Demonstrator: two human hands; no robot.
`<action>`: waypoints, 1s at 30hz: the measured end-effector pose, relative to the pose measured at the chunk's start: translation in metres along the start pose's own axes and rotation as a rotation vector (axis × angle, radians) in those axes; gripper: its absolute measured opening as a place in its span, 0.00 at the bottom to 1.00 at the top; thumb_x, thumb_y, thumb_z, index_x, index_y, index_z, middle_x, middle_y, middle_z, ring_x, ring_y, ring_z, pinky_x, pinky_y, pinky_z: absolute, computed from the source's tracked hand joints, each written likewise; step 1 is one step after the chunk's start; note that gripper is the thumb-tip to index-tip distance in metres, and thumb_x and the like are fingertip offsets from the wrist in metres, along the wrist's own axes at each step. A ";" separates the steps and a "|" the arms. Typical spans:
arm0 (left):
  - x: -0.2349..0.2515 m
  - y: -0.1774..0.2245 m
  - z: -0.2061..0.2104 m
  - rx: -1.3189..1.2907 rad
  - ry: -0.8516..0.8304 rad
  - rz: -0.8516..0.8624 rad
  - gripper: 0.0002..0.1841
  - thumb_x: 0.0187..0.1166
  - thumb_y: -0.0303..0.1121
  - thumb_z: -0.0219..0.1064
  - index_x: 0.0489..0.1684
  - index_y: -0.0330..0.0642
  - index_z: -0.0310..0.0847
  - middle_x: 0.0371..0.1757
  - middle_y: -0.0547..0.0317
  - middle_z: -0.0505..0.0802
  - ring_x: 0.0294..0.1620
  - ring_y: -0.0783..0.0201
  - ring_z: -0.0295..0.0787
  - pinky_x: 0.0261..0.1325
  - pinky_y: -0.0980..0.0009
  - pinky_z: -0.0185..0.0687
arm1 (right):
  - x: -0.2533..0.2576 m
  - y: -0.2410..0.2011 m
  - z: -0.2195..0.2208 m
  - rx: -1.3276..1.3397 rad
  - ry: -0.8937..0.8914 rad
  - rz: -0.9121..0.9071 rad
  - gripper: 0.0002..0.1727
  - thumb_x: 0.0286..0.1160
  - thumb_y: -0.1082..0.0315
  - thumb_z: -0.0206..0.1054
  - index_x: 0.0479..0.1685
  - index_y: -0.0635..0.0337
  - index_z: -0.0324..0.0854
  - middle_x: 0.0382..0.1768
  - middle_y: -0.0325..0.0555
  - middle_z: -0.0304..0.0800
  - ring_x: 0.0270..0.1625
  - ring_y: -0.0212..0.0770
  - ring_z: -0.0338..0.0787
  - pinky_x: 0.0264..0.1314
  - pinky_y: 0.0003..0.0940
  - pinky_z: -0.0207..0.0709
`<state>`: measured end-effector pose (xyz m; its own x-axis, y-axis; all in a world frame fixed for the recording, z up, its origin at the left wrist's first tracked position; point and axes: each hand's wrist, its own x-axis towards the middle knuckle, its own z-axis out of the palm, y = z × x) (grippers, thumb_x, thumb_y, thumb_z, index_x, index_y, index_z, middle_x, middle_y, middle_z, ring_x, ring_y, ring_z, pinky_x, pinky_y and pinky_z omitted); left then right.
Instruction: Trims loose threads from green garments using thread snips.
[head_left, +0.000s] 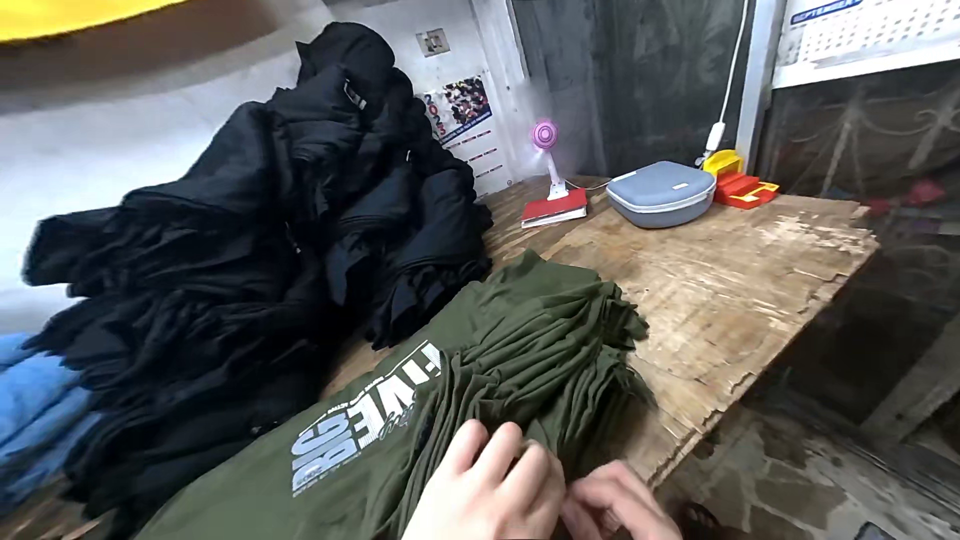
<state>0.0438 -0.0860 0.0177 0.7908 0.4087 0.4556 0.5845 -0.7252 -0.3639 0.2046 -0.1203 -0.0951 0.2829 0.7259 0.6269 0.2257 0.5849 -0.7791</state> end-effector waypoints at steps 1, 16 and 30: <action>0.000 -0.004 0.002 -0.038 0.014 -0.028 0.12 0.81 0.29 0.60 0.47 0.52 0.92 0.39 0.62 0.91 0.42 0.56 0.82 0.48 0.57 0.69 | 0.000 0.002 -0.002 -0.100 -0.023 -0.060 0.06 0.72 0.64 0.77 0.34 0.55 0.94 0.38 0.40 0.93 0.51 0.34 0.88 0.60 0.32 0.80; 0.002 -0.056 0.053 -0.829 -0.030 -0.361 0.16 0.71 0.26 0.69 0.56 0.52 0.85 0.41 0.75 0.94 0.39 0.79 0.91 0.42 0.79 0.90 | 0.022 0.006 0.008 -0.566 0.032 -0.305 0.05 0.73 0.54 0.75 0.38 0.35 0.98 0.28 0.26 0.91 0.48 0.33 0.86 0.75 0.53 0.60; -0.009 -0.058 0.035 -0.512 0.077 -0.159 0.11 0.69 0.54 0.75 0.44 0.67 0.91 0.45 0.81 0.92 0.49 0.76 0.87 0.57 0.64 0.83 | 0.015 0.011 -0.013 -0.365 -0.005 -0.354 0.11 0.81 0.52 0.70 0.36 0.45 0.90 0.31 0.33 0.86 0.49 0.31 0.84 0.71 0.35 0.69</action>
<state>0.0094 -0.0283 0.0068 0.6733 0.5073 0.5378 0.5173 -0.8430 0.1476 0.2231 -0.1074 -0.0946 0.1263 0.5080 0.8520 0.6181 0.6315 -0.4682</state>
